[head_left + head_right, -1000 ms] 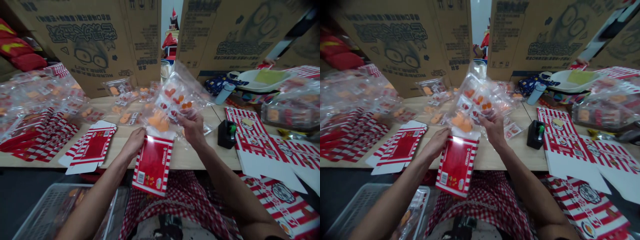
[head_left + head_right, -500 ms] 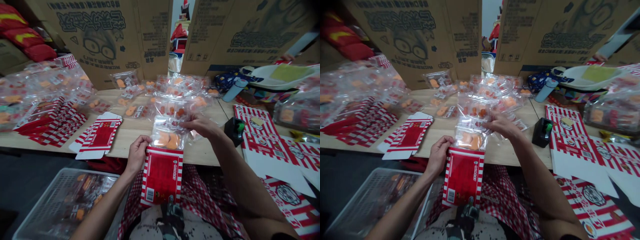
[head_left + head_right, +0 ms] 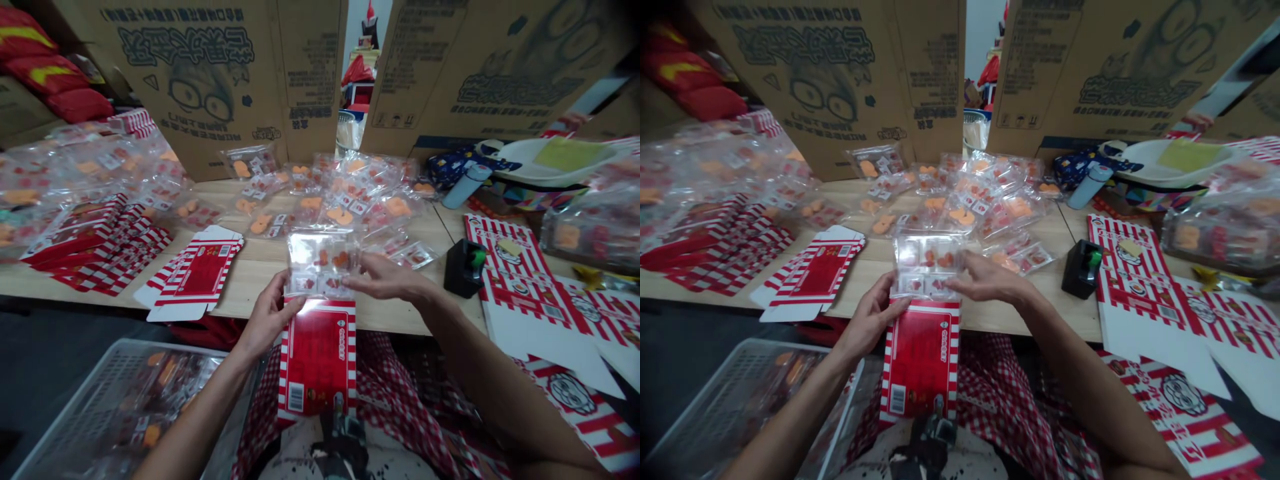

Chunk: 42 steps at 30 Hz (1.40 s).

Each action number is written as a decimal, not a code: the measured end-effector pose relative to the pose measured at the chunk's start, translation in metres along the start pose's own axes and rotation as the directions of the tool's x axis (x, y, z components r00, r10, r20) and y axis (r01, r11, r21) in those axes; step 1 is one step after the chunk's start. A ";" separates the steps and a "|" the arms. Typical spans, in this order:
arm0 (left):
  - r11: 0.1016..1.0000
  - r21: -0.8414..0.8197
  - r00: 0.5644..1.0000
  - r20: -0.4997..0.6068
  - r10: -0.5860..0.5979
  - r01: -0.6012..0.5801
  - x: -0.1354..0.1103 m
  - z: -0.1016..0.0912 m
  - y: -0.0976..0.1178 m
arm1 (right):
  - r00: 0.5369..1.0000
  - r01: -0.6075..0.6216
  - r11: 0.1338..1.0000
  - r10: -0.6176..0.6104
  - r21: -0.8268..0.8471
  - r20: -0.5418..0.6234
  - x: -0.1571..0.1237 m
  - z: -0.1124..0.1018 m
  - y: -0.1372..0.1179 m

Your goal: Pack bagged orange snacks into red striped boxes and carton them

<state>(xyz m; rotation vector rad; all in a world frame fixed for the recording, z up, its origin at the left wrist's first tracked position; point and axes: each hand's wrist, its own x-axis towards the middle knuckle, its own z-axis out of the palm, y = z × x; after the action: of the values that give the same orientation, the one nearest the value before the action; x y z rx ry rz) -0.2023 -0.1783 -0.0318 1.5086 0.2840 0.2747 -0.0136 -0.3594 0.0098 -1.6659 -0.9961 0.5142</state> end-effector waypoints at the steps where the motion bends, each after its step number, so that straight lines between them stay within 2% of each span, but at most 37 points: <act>1: 1.000 -0.003 1.000 0.009 -0.012 0.012 0.000 0.000 0.000 | 1.000 0.015 1.000 -0.015 0.009 -0.020 0.002 -0.001 0.000; 4: 0.998 -0.040 0.998 0.029 -0.048 0.049 0.001 0.001 0.001 | 0.979 0.135 0.990 -0.140 -0.043 -0.146 0.017 -0.006 0.000; 5: 0.997 -0.055 0.998 0.030 -0.056 0.058 0.002 0.001 0.002 | 0.973 0.172 0.982 -0.183 -0.084 -0.140 0.022 -0.008 0.000; 7: 0.993 -0.095 0.997 0.025 -0.071 0.073 0.001 -0.001 0.003 | 0.979 0.203 0.973 -0.205 -0.114 -0.010 0.030 -0.010 0.001; 9: 0.987 -0.145 0.997 0.015 -0.073 0.074 0.000 -0.004 0.004 | 0.969 0.187 0.979 -0.171 -0.075 0.178 0.032 -0.011 0.004; 10: 0.984 -0.163 0.997 0.017 -0.069 0.071 -0.001 -0.006 0.004 | 0.948 0.183 0.981 -0.156 -0.072 0.276 0.030 -0.010 0.007; 12: 0.986 -0.153 0.998 0.026 -0.057 0.060 -0.004 -0.010 0.003 | 0.877 0.242 0.961 -0.158 -0.134 0.453 0.025 -0.005 0.013; 14: 0.995 -0.077 0.998 0.025 -0.054 0.056 -0.006 -0.014 0.000 | 0.808 0.348 0.908 -0.165 -0.232 0.565 0.019 0.002 0.019; 15: 0.997 -0.036 0.998 0.027 -0.063 0.064 -0.006 -0.016 -0.002 | 0.791 0.380 0.886 -0.162 -0.266 0.589 0.017 0.005 0.022; 19: 0.992 0.097 0.994 0.068 -0.084 0.077 -0.008 -0.018 -0.006 | 0.808 0.350 0.884 -0.117 -0.310 0.578 0.010 0.016 0.030; 22: 0.950 0.310 0.997 0.070 0.022 -0.042 -0.011 -0.017 -0.007 | 0.781 0.325 0.917 -0.123 -0.230 0.612 0.006 0.018 0.033; 24: 0.914 0.396 0.995 0.010 0.094 -0.090 -0.015 -0.015 -0.009 | 0.778 0.298 0.942 -0.144 -0.157 0.612 0.002 0.017 0.036; 26: 0.903 0.422 0.993 -0.043 0.108 -0.080 -0.019 -0.014 -0.011 | 0.801 0.253 0.962 -0.148 -0.104 0.580 -0.003 0.014 0.039; 29: 0.875 0.477 0.994 -0.013 0.105 -0.086 -0.020 -0.017 -0.012 | 0.851 0.206 0.976 -0.145 -0.067 0.505 -0.012 0.017 0.043; 31: 0.860 0.494 0.991 0.014 0.136 -0.125 -0.018 -0.022 -0.010 | 0.929 0.152 0.986 -0.117 -0.073 0.350 -0.021 0.027 0.046; 33: 0.864 0.482 0.987 0.015 0.162 -0.150 -0.015 -0.028 -0.007 | 0.996 0.043 0.999 -0.041 -0.019 0.083 -0.034 0.043 0.049; 34: 0.867 0.474 0.986 0.013 0.168 -0.154 -0.013 -0.030 -0.007 | 0.998 -0.012 0.999 0.015 0.050 -0.056 -0.040 0.053 0.050; 36: 0.881 0.448 0.985 -0.004 0.173 -0.153 -0.011 -0.032 -0.007 | 0.961 -0.068 0.975 0.121 0.211 -0.250 -0.054 0.073 0.051; 39: 0.927 0.356 0.981 -0.102 0.166 -0.120 -0.011 -0.022 -0.013 | 0.929 -0.080 0.954 0.177 0.289 -0.326 -0.069 0.093 0.047; 42: 0.982 0.155 0.927 -0.342 0.157 -0.109 -0.014 -0.003 -0.020 | 0.931 -0.067 0.977 0.134 0.201 -0.339 -0.073 0.095 0.040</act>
<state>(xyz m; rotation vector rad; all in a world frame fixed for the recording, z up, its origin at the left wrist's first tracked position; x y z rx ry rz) -0.2164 -0.1815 -0.0516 1.6097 0.4946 0.6504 -0.1116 -0.3678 -0.0697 -1.5748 -0.5846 0.3479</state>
